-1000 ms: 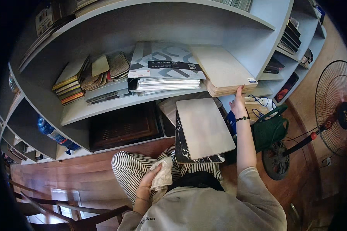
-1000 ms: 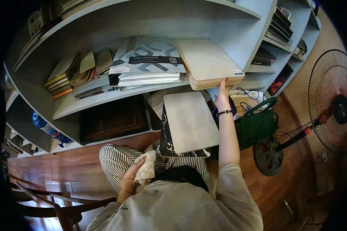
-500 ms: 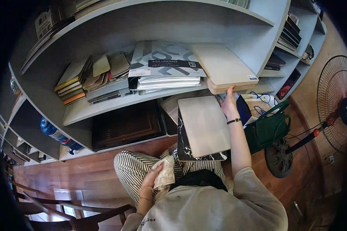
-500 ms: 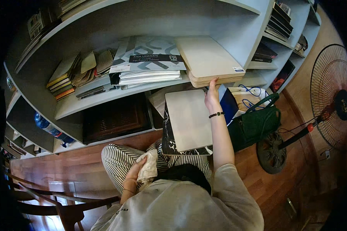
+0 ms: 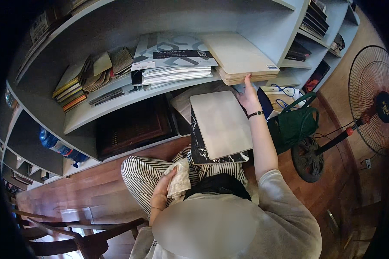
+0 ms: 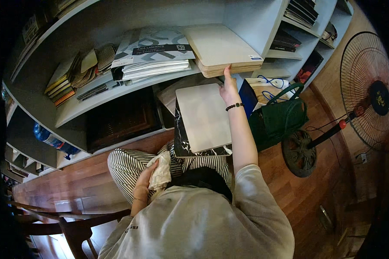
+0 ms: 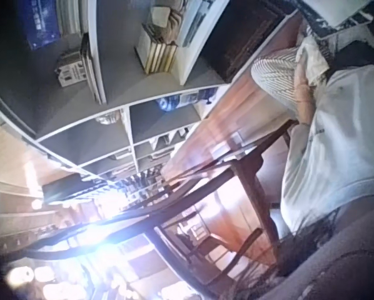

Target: The person wipes a sample board with a cloth, turns it over to wipe the other side, and places it onto a shelf. The person then takes another sample board and wipes it with the cloth.

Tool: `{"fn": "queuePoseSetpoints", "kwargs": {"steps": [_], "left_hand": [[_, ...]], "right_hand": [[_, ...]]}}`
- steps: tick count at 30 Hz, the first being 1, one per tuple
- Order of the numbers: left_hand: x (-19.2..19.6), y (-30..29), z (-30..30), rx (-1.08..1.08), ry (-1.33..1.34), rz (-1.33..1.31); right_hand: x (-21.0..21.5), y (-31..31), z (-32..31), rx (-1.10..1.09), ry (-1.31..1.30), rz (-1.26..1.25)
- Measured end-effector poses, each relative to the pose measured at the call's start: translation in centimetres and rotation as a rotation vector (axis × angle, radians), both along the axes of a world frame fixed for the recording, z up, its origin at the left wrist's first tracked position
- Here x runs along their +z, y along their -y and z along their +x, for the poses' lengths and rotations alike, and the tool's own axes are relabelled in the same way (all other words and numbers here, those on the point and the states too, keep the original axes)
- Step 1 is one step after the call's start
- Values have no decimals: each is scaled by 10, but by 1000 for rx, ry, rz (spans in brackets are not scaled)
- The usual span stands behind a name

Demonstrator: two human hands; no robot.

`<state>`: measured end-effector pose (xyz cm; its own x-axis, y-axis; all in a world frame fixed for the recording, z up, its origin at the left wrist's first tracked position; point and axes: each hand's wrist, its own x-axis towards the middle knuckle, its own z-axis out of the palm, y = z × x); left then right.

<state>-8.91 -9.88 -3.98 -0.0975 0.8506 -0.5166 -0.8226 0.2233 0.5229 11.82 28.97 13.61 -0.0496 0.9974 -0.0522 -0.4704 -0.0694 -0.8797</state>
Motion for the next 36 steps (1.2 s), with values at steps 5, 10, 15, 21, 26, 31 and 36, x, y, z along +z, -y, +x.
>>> {"fn": "queuePoseSetpoints", "kwargs": {"steps": [5,10,15,21,26,31,36], "left_hand": [[-19,-6,-7,49,67,67],[-12,-6,-2,13,-27,-5],[6,-8,3,39,-35,-12],[0,-16,-4,7,36,-61],[39,-17,6,57,91,-10],[69,-56,29,147,19,157],[96,-107,93,-13,-290,251]], "right_hand": [[13,41,-35,-626,495,672],[44,33,-47,-894,899,1183],[45,5,-47,-921,846,1118],[48,2,-51,-860,826,1125],[35,44,-32,-746,788,1151],[-66,162,18,256,249,513],[-100,218,62,490,49,-39]]}}
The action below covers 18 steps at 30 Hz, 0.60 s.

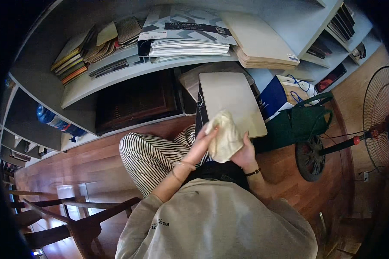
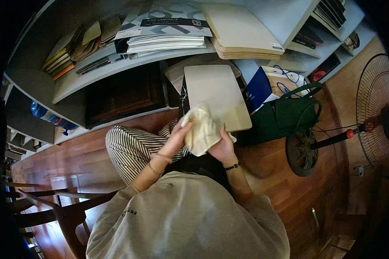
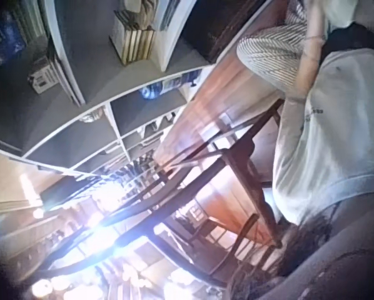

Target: The person wipes a sample board with a cloth, turns it over to wipe the other side, and places it onto a shelf. The person then takes another sample board and wipes it with the cloth.

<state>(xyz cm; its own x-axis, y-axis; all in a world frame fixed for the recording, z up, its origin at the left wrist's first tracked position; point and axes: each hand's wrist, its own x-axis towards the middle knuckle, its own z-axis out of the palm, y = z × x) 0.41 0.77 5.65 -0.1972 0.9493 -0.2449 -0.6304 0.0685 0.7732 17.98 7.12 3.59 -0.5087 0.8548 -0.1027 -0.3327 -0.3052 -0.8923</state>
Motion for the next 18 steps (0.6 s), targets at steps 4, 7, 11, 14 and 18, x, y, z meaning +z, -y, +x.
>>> {"fn": "queuePoseSetpoints", "kwargs": {"steps": [4,7,11,14,18], "left_hand": [[-36,-14,9,-128,-502,164],[-62,-4,-10,-63,-922,217],[-85,25,-36,288,-1137,42],[-118,31,-44,153,-629,-62],[-106,23,-31,95,-628,-67]], "right_hand": [[-6,-11,30,-44,21,-196],[6,-43,51,-276,284,137],[46,-57,51,-375,844,721],[39,-82,54,-57,709,815],[-17,-126,64,-203,1008,981]]}}
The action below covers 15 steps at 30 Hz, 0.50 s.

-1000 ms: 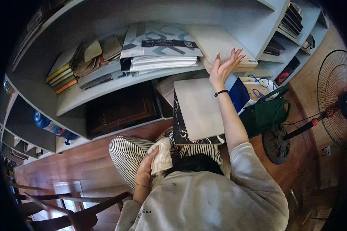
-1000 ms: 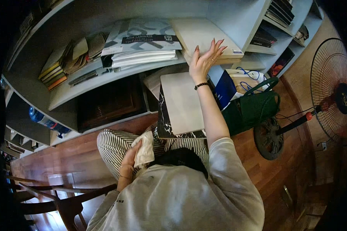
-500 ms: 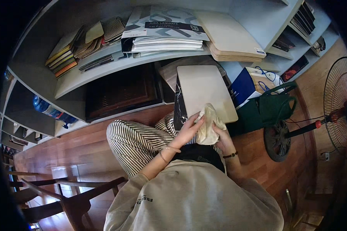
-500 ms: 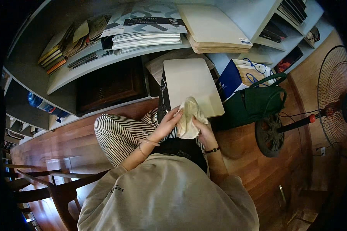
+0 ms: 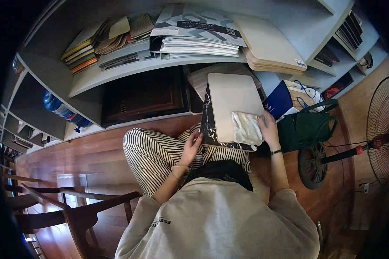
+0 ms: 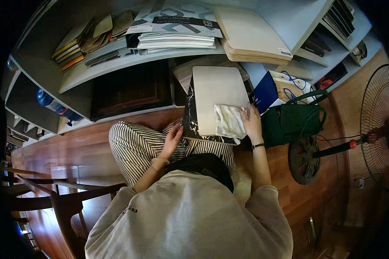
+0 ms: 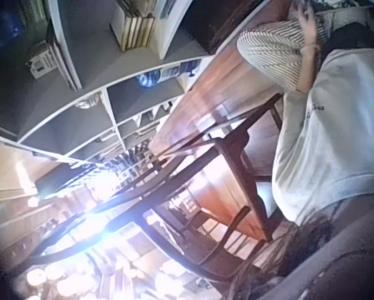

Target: The person wipes a sample board with a cloth, turns it over to wipe the other side, and places it onto a shelf. The person then takes another sample board and wipes it with the cloth.

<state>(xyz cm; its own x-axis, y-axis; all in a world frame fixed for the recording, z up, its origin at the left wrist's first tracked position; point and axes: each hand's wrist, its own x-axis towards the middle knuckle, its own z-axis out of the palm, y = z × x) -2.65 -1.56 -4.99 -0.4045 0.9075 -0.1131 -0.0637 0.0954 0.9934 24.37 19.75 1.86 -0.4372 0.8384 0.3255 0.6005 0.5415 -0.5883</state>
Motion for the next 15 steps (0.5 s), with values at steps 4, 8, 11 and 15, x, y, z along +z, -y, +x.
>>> {"fn": "queuePoseSetpoints", "kwargs": {"steps": [4,8,11,15], "left_hand": [[4,-23,-5,76,-22,50],[11,-23,-4,22,-135,-49],[12,-18,1,-3,-25,16],[6,-17,-1,75,110,8]], "right_hand": [[-30,-22,-10,-283,4,-126],[-15,-1,-33,-441,237,-155],[-2,22,-48,-482,315,-188],[-25,64,-67,-479,178,-146]]}}
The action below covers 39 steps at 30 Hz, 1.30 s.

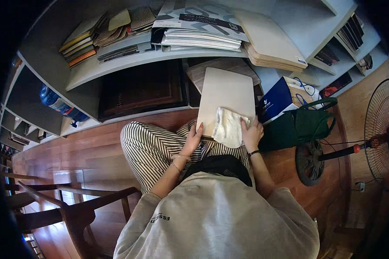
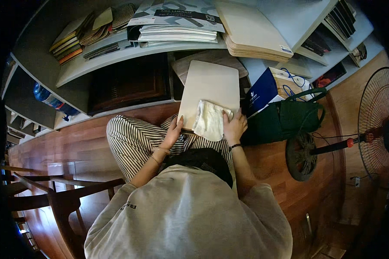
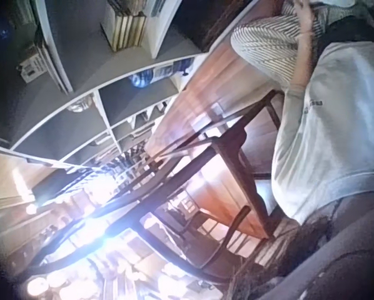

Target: The person wipes a sample board with a cloth, turns it over to wipe the other side, and places it onto a shelf. The person then takes another sample board and wipes it with the cloth.

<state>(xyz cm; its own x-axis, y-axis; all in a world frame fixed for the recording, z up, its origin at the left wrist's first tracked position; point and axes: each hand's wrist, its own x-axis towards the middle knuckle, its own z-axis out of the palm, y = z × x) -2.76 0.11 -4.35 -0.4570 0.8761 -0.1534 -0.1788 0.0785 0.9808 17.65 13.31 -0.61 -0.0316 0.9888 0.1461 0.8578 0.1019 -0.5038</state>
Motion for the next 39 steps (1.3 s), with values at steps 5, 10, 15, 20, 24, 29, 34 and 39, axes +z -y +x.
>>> {"fn": "queuePoseSetpoints", "kwargs": {"steps": [5,10,15,20,24,29,34,39], "left_hand": [[4,0,1,69,85,49],[-21,0,-7,-22,84,109],[-31,4,-10,-173,-30,124],[-41,26,12,-109,-158,186],[-31,36,3,-160,495,-44],[-16,29,-5,-265,531,-5],[10,23,-7,-344,388,30],[8,26,-8,-412,330,-11]], "right_hand": [[3,4,-14,82,195,314],[20,40,-47,669,190,101],[14,44,-38,682,336,125],[17,56,-12,741,378,109],[28,60,-5,794,320,-8],[36,60,-8,739,304,16],[35,53,0,725,288,13],[17,35,7,609,259,44]]}}
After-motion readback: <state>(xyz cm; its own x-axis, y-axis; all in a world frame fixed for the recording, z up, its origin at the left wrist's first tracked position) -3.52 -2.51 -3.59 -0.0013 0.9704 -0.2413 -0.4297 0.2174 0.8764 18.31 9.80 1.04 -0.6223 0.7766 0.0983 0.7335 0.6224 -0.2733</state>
